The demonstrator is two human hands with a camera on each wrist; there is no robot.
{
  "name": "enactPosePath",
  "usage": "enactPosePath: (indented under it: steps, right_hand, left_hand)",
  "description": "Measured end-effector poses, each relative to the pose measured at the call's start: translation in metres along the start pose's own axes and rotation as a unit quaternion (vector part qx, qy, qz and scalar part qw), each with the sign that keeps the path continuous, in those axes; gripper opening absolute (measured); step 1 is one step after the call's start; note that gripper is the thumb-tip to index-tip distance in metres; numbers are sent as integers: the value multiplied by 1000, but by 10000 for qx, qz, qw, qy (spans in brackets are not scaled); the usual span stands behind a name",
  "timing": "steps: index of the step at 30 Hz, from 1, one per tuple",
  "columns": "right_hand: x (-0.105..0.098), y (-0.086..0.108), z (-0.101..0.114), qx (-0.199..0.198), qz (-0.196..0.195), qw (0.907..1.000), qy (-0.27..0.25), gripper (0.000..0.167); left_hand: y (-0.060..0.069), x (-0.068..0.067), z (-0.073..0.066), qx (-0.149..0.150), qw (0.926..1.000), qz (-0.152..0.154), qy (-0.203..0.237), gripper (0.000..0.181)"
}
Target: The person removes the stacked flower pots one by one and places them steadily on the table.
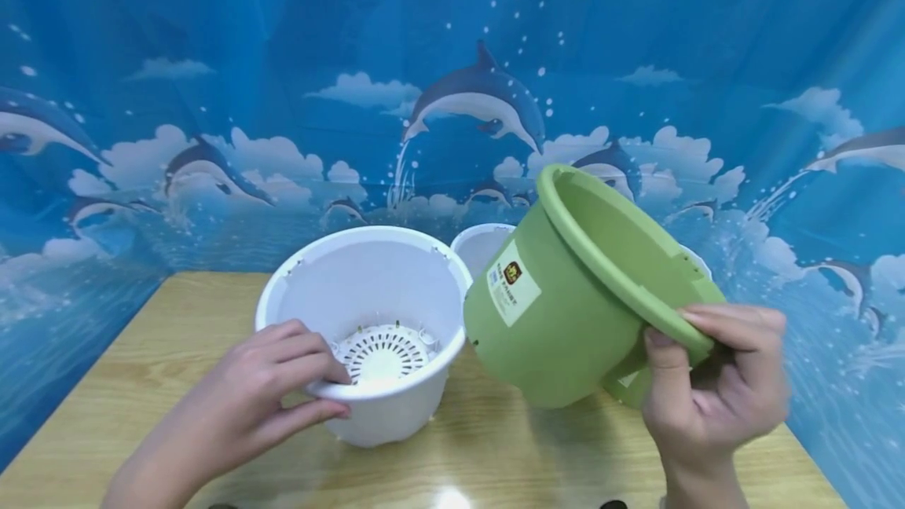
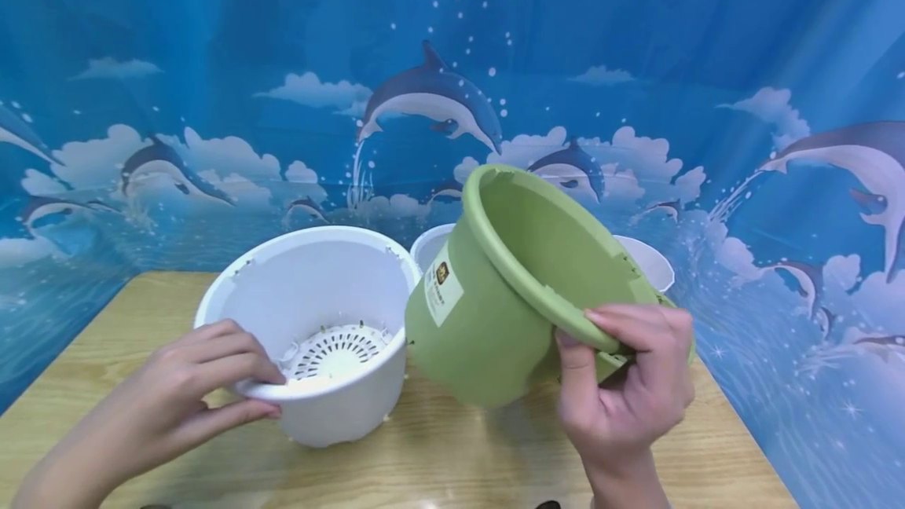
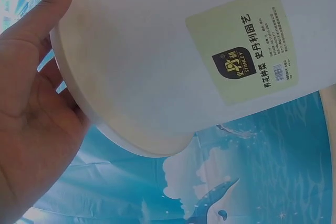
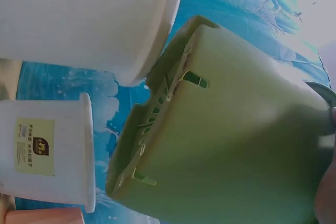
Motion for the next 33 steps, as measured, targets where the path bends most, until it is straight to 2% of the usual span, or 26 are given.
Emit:
enactPosePath:
  steps: [7,12,16,20,26,33]
  right_hand:
    - [-3,-8,0,19,121,9993,342,35]
    - [1,-10,-3,103,735,9938,822,31]
    - [6,-6,-7,151,1380,9827,1227,28]
    - [11,-2,-10,62,1853,9705,1539,32]
    - [21,6,-14,-2,2628,9462,1889,35]
    - [30,13,-19,-51,3241,9227,2088,33]
  left_hand:
    - [1,0,0,-64,9999,25,122,20]
    - [2,1,1,-113,9998,59,118,22]
    - [2,1,2,-142,9998,80,102,22]
    - [1,1,2,-168,9998,104,102,22]
    - [1,1,2,-130,9998,85,106,22]
    - [1,1,1,-57,9998,79,165,23]
Point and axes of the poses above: each hand's wrist, its own y-axis away from the middle knuckle, its own x-axis out of the palm, z = x × y, the point moved 9 cm from there along -y, towards the middle knuckle, and after that the axes turned 5 degrees about -y, right-handed, at the moved point
